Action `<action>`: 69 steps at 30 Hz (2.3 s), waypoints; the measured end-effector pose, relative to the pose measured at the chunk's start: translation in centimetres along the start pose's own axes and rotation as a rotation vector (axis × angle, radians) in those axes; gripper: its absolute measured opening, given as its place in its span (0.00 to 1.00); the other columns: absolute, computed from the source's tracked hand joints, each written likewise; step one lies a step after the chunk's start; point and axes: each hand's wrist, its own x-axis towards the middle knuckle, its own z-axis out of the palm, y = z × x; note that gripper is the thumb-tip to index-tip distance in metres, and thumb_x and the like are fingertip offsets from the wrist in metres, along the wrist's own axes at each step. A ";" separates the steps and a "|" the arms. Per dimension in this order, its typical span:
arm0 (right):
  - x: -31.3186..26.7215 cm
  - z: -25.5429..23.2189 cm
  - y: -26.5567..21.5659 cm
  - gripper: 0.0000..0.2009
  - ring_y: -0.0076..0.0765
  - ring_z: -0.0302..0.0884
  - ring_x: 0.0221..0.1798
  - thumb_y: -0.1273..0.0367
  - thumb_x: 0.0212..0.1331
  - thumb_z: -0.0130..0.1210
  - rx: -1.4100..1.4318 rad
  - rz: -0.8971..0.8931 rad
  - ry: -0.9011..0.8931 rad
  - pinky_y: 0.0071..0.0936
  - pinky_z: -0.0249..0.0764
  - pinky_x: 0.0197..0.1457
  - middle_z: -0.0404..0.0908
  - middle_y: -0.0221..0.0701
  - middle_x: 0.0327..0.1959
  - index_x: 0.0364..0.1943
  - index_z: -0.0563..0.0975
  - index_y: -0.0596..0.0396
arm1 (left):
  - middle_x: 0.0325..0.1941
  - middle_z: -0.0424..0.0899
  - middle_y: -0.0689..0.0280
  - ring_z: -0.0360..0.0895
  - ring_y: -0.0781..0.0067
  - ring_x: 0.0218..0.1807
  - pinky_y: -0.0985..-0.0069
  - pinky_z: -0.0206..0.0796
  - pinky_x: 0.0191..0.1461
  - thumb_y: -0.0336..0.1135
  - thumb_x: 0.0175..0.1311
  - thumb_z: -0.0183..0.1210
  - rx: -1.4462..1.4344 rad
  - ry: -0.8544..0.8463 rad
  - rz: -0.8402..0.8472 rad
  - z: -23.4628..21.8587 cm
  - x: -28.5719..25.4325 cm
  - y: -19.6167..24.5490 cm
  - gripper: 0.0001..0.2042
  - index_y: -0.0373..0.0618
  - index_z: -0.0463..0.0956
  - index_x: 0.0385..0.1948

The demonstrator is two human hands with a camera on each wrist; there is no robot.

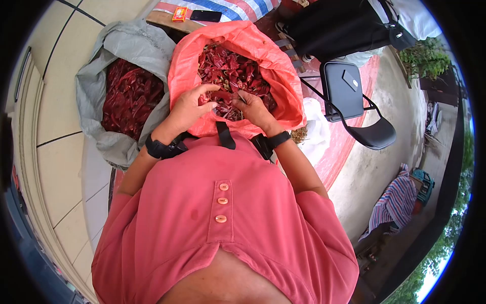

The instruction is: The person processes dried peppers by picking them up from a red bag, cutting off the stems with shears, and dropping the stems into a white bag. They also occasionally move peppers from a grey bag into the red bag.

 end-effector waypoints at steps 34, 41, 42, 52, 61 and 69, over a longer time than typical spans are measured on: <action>-7.7 -5.4 -9.7 0.09 0.16 0.61 0.22 0.65 0.63 0.56 0.029 0.023 0.272 0.17 0.58 0.26 0.68 0.21 0.21 0.33 0.72 0.54 | 0.30 0.71 0.78 0.61 0.92 0.30 0.91 0.56 0.33 0.27 0.60 0.60 -0.384 -0.100 -0.115 -6.6 -3.1 4.1 0.06 0.41 0.76 0.37; -14.3 -14.4 8.1 0.13 0.48 0.80 0.32 0.65 0.55 0.60 -0.756 0.304 0.644 0.38 0.73 0.38 0.81 0.43 0.29 0.40 0.75 0.58 | 0.40 0.79 0.61 0.77 0.67 0.41 0.75 0.68 0.49 0.29 0.54 0.63 0.437 0.481 -0.217 -15.1 -6.8 -3.0 0.14 0.42 0.76 0.43; -14.7 -14.5 9.1 0.13 0.49 0.80 0.33 0.65 0.54 0.60 -0.872 0.303 0.663 0.39 0.73 0.38 0.81 0.43 0.30 0.40 0.76 0.58 | 0.42 0.79 0.61 0.77 0.65 0.42 0.73 0.68 0.49 0.29 0.53 0.63 0.517 0.485 -0.194 -15.6 -7.2 -4.4 0.15 0.42 0.76 0.44; -3.7 -5.0 8.2 0.13 0.49 0.80 0.40 0.63 0.53 0.59 -0.689 0.058 0.409 0.40 0.74 0.42 0.81 0.44 0.34 0.41 0.78 0.53 | 0.44 0.79 0.60 0.77 0.55 0.47 0.64 0.69 0.47 0.32 0.58 0.58 0.756 0.351 -0.327 -14.0 -6.0 -5.8 0.13 0.47 0.75 0.45; 3.2 1.7 13.9 0.18 0.52 0.80 0.40 0.57 0.50 0.58 -0.937 0.166 -0.011 0.43 0.75 0.45 0.82 0.44 0.35 0.42 0.80 0.52 | 0.38 0.81 0.61 0.79 0.58 0.41 0.68 0.71 0.43 0.33 0.62 0.55 0.654 0.473 -0.095 -9.4 -4.1 -0.8 0.07 0.46 0.77 0.40; -1.3 -1.6 10.7 0.05 0.29 0.79 0.32 0.75 0.51 0.59 -0.187 0.123 0.241 0.27 0.74 0.37 0.81 0.33 0.28 0.32 0.78 0.56 | 0.36 0.80 0.59 0.79 0.56 0.39 0.68 0.71 0.42 0.29 0.62 0.55 0.389 0.489 -0.018 -7.4 -4.4 -0.1 0.06 0.43 0.77 0.38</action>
